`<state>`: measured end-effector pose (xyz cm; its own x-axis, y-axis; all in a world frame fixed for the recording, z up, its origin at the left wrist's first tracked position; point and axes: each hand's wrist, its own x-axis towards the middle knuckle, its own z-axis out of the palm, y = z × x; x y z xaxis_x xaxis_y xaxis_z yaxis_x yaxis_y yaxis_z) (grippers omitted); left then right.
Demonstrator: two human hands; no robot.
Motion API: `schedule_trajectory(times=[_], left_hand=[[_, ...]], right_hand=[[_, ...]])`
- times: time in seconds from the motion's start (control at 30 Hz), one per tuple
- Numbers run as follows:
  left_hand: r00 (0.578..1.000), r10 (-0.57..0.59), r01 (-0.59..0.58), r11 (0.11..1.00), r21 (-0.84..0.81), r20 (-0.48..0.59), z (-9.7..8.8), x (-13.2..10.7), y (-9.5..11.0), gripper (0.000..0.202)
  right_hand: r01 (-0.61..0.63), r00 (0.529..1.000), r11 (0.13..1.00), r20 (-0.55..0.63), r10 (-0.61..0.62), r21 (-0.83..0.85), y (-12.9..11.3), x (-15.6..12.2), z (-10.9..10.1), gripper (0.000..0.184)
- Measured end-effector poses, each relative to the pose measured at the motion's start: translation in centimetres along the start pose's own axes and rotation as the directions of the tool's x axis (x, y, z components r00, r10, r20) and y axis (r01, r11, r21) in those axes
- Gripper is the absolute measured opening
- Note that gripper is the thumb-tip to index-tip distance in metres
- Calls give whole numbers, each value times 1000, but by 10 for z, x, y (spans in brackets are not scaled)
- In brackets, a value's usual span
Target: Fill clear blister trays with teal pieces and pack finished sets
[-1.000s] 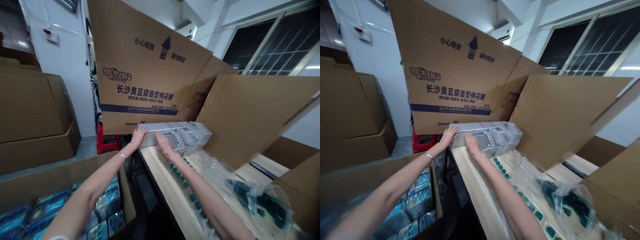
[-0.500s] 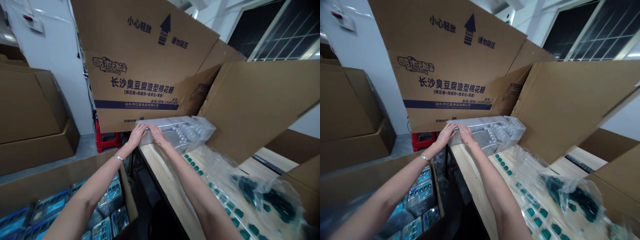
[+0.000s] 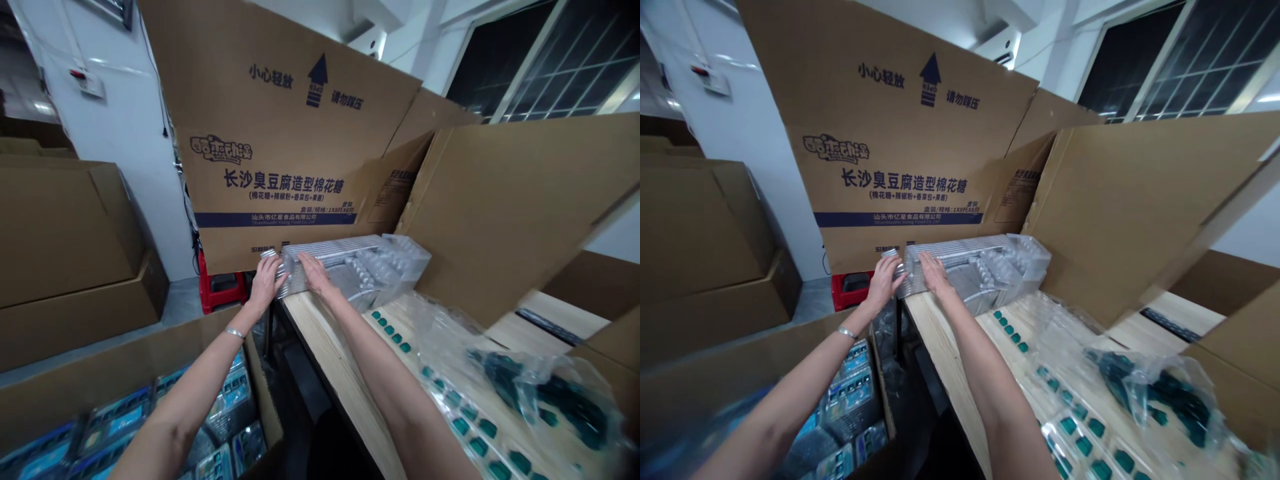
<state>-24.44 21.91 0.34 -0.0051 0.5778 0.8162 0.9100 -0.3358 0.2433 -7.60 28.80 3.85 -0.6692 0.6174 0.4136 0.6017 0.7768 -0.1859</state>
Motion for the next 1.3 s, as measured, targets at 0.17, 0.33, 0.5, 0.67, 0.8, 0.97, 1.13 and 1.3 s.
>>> schedule_trajectory(times=[0.17, 0.33, 0.5, 0.67, 0.8, 0.97, 1.13, 1.3], left_hand=[[981, -177, 179, 983, 29, -78, 5, 8, 15, 23], [865, -443, 457, 890, 3, -237, 8, 8, 14, 38], [811, -567, 573, 819, 4, -145, -20, 2, -10, 45], [840, -524, 529, 849, -4, -142, -66, -10, -8, 46], [839, -531, 488, 831, -266, -119, -95, -30, 30, 52], [801, -553, 567, 579, -586, 228, -104, -56, 92, 52], [777, -439, 629, 498, -597, 451, -93, -72, 151, 54], [799, -229, 596, 425, -681, 556, -80, -97, 200, 65]], right_hand=[[2, 999, 1000, -43, -2, -2, 1, 0, 4, 79], [-13, 1000, 1000, -21, 14, 18, -2, -1, 4, 77], [-39, 999, 998, -1, 39, 41, -7, -3, 2, 73], [-81, 997, 994, 9, 80, 76, -19, -2, -7, 72], [-81, 985, 931, -116, 130, 357, -62, -36, -23, 40], [16, 993, 835, -104, 49, 550, -131, -137, -46, 28], [-183, 930, 853, -194, 311, 490, -146, -216, -58, 4], [-379, 757, 507, -55, 651, 774, -129, -263, -79, 14]])
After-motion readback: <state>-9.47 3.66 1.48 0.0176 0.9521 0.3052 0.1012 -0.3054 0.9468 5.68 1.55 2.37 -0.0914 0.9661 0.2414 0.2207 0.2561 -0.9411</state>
